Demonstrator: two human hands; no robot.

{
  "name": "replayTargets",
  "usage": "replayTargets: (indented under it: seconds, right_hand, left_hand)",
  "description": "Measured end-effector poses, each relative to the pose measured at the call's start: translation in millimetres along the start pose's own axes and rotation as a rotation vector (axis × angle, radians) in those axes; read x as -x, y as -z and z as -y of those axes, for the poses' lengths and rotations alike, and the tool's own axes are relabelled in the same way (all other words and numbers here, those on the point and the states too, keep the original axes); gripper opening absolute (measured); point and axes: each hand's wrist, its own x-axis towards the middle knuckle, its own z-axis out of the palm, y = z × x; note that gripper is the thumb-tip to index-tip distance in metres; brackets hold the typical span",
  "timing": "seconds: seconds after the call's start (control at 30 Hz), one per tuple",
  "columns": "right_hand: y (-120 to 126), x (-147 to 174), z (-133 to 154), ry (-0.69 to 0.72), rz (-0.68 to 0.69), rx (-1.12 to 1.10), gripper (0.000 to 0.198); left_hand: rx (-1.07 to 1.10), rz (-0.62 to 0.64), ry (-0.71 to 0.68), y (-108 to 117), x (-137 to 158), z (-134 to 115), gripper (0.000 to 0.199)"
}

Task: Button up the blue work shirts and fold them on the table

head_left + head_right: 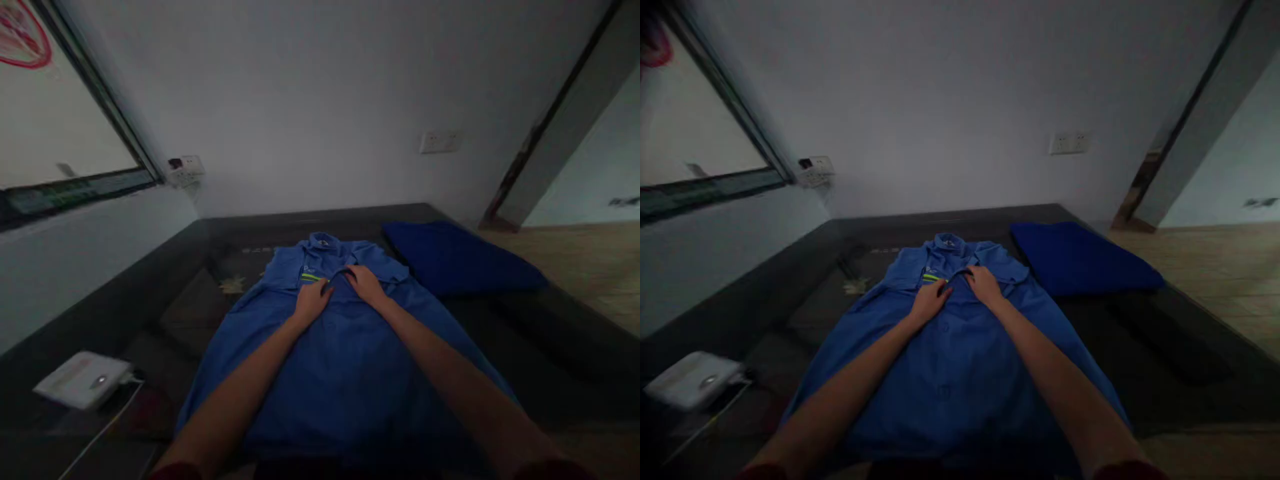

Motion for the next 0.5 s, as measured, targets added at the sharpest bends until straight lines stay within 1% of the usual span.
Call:
replayTargets:
  seconds: [0.1, 0.2, 0.27, 0.3, 0.33, 0.4, 0.43, 0.5]
  right_hand:
    - [-1.3, -9.8, -5.1, -0.033, 0.035, 0.053, 0.038]
    - [-1.0, -27.9, -9.2, -0.078, 0.045, 0.09, 0.04]
    - [2.3, -41.6, -7.4, -0.095, 0.002, 0.081, 0.041]
    - [5.3, -47.0, -4.1, -0.09, -0.048, 0.062, 0.041]
    - [9.3, -50.7, 1.0, -0.072, -0.112, 0.035, 0.042]
    - [18.8, -51.2, 16.2, 0.005, -0.247, -0.038, 0.041]
    - [23.5, -48.0, 25.3, 0.06, -0.291, -0.083, 0.039]
    - [30.4, -36.2, 43.5, 0.165, -0.313, -0.196, 0.032]
  left_hand:
    - [0.003, -0.027, 0.036, -0.5, -7.9, 2.0, 0.023]
    - [0.008, -0.054, 0.09, -0.5, -24.0, 4.4, 0.023]
    - [0.021, -0.076, 0.137, 0.9, -38.5, 6.1, 0.021]
    - [0.037, -0.092, 0.171, 2.4, -45.6, 6.7, 0.021]
    - [0.06, -0.112, 0.206, 4.4, -52.1, 6.9, 0.021]
    - [0.132, -0.158, 0.259, 9.6, -60.9, 5.7, 0.021]
    - [0.177, -0.182, 0.26, 12.7, -62.5, 4.1, 0.021]
    - [0.277, -0.223, 0.204, 18.6, -59.3, -0.9, 0.019]
